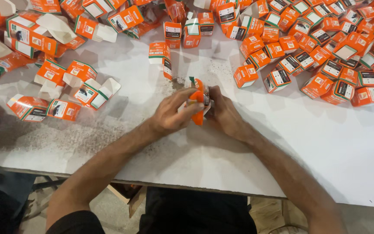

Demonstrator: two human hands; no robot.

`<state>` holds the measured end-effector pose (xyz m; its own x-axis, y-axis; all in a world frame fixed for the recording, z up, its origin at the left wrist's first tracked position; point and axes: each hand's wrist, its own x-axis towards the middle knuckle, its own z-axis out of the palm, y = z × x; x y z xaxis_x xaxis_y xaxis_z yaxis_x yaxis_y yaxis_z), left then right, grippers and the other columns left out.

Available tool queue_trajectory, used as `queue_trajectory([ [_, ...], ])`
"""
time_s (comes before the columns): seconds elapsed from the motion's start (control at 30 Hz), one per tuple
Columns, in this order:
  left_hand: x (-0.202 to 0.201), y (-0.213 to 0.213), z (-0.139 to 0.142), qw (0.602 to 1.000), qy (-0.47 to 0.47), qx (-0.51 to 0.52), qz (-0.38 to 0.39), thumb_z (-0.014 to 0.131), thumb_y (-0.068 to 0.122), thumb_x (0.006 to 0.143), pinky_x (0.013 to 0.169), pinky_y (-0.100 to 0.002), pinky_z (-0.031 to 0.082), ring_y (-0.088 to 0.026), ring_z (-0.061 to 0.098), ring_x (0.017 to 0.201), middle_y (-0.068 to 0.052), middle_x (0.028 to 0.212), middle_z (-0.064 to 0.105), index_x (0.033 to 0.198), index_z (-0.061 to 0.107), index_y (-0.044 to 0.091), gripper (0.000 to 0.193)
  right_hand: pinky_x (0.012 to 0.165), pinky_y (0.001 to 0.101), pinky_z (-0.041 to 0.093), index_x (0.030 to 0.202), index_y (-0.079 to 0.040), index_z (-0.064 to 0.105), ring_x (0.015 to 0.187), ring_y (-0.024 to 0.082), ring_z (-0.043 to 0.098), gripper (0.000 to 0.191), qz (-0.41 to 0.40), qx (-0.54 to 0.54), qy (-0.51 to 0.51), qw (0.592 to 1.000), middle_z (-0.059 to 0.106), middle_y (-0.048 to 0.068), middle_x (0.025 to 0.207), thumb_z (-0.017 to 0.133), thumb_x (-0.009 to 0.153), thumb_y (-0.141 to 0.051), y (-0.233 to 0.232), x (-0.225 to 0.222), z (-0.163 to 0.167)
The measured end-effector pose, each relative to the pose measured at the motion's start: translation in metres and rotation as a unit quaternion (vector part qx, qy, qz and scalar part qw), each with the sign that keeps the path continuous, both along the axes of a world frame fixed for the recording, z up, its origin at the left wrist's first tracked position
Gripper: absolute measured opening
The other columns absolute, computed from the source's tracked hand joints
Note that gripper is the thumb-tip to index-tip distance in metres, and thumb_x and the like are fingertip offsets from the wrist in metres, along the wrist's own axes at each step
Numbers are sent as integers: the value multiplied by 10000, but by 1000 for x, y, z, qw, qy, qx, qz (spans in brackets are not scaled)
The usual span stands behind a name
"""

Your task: The person picks flat or partially folded small cardboard boxes from a pile on the table, folds and presses the flaps to close each box, and pushes the finished boxes onto a growing pile. They repeat this cycle continuously, occasionally reaching across the table to gather more unfolded boxes.

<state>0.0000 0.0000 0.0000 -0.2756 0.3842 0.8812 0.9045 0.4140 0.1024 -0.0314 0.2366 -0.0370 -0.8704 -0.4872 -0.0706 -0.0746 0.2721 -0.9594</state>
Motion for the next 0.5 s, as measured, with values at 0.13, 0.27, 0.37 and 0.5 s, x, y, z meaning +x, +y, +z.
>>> queue_trajectory([
  [0.13, -9, 1, 2, 995, 3, -72, 70, 753, -36, 837, 1147, -591, 459, -406, 598, 1298, -144, 1140, 640, 1292, 608, -9, 478, 776, 439, 569, 1274, -45, 372, 974, 353, 714, 537, 18, 89, 275, 957, 701, 198, 1083, 754, 897, -54, -10, 2, 21],
  [0.27, 1, 5, 3, 987, -80, -83, 109, 732, 74, 858, 1189, -652, 299, -418, 450, 1412, -154, 1277, 606, 1251, 668, 1, 405, 922, 455, 573, 1338, -48, 321, 1134, 390, 695, 626, 27, 2, 349, 937, 633, 262, 1307, 767, 901, 0, -17, 10, 32],
  [0.37, 4, 17, -2, 980, -130, -65, 135, 758, 165, 915, 1167, -656, 268, -452, 321, 1434, -202, 1336, 499, 1147, 699, 53, 264, 973, 457, 577, 1423, -65, 295, 1208, 419, 682, 678, 25, 12, 325, 945, 634, 246, 1360, 723, 910, 50, -17, 13, 35],
  [0.5, -4, 32, -9, 946, -277, 51, 163, 717, 111, 941, 1093, -569, 387, -386, 377, 1315, -202, 1368, 458, 1081, 731, 67, 148, 904, 462, 584, 1425, -105, 306, 1167, 434, 679, 707, 5, 55, 298, 953, 656, 227, 1326, 741, 888, 40, -16, 10, 33],
])
